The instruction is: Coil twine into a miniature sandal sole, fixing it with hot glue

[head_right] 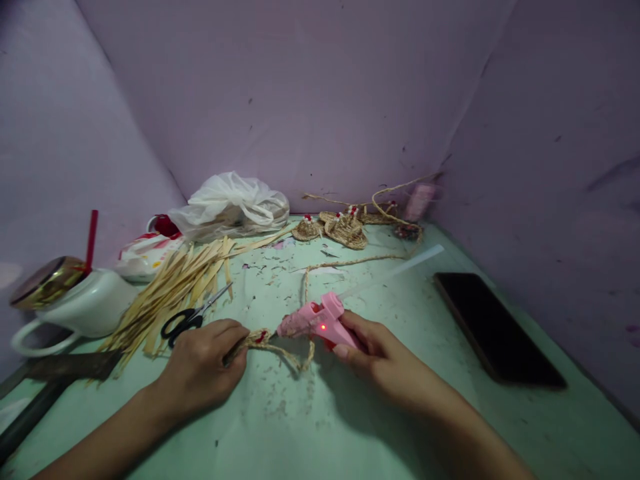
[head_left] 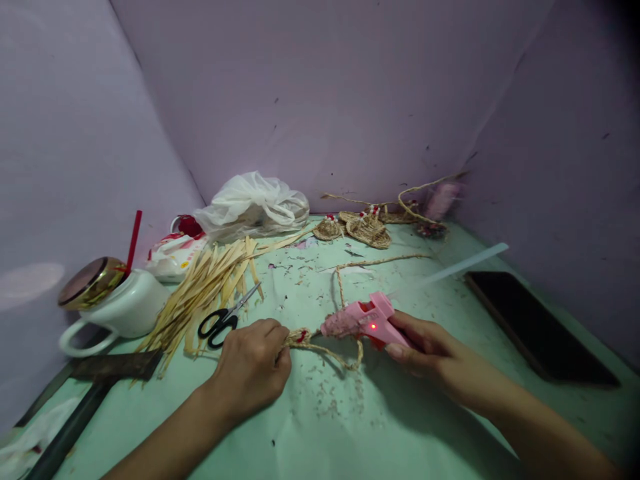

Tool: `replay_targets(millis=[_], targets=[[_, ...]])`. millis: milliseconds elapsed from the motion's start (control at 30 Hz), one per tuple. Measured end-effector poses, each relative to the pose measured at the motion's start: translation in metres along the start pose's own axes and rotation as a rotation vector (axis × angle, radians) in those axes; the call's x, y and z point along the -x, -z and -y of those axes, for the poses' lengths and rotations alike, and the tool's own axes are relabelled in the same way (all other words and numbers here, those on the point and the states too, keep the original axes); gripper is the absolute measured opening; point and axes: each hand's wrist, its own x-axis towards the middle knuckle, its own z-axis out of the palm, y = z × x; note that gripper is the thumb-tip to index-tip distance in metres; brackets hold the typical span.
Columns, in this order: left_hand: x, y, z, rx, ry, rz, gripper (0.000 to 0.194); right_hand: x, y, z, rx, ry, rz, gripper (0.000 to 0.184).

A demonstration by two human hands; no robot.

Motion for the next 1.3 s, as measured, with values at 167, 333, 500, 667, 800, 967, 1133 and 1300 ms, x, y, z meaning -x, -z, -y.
replay_targets(millis=[167,333,500,667,800,967,1133,1300], targets=[[-0.0002,0.0011,-0.0010,-0.010,-0.019,-0.030,0.017,0.0009,0.0004,-0.0001,0.017,-0.001,-0.002,0.041],[-0.0008,0.0011,-0.0014,-0.005,-0.040,-0.065,0.018,0.0008,0.0003,0.0037,0.012,0.010,-0.002,0.039],[-0.0010,0.0015,-0.0016,0.001,-0.045,-0.072,0.017,0.0003,0.0000,0.0038,-0.033,0.017,0.015,0.038],[0.0002,0.0004,-0.0008,-0.008,-0.058,-0.083,0.017,0.0003,-0.0006,0.0045,-0.045,-0.013,-0.008,0.040],[0.0010,-0.0024,0.0006,-0.011,-0.092,-0.113,0.017,-0.0001,-0.0007,0.0045,-0.038,0.000,-0.015,0.038],[0.0009,-0.0043,0.0018,-0.019,-0.153,-0.173,0.017,-0.0003,0.0000,0.0034,-0.032,-0.008,-0.018,0.037],[0.0005,-0.0028,0.0004,-0.049,-0.203,-0.213,0.015,-0.0003,0.0008,-0.0005,-0.020,0.010,-0.032,0.027],[0.0004,-0.0011,-0.0009,-0.074,-0.241,-0.229,0.014,-0.0009,0.0004,-0.0007,-0.020,-0.009,-0.024,0.029]])
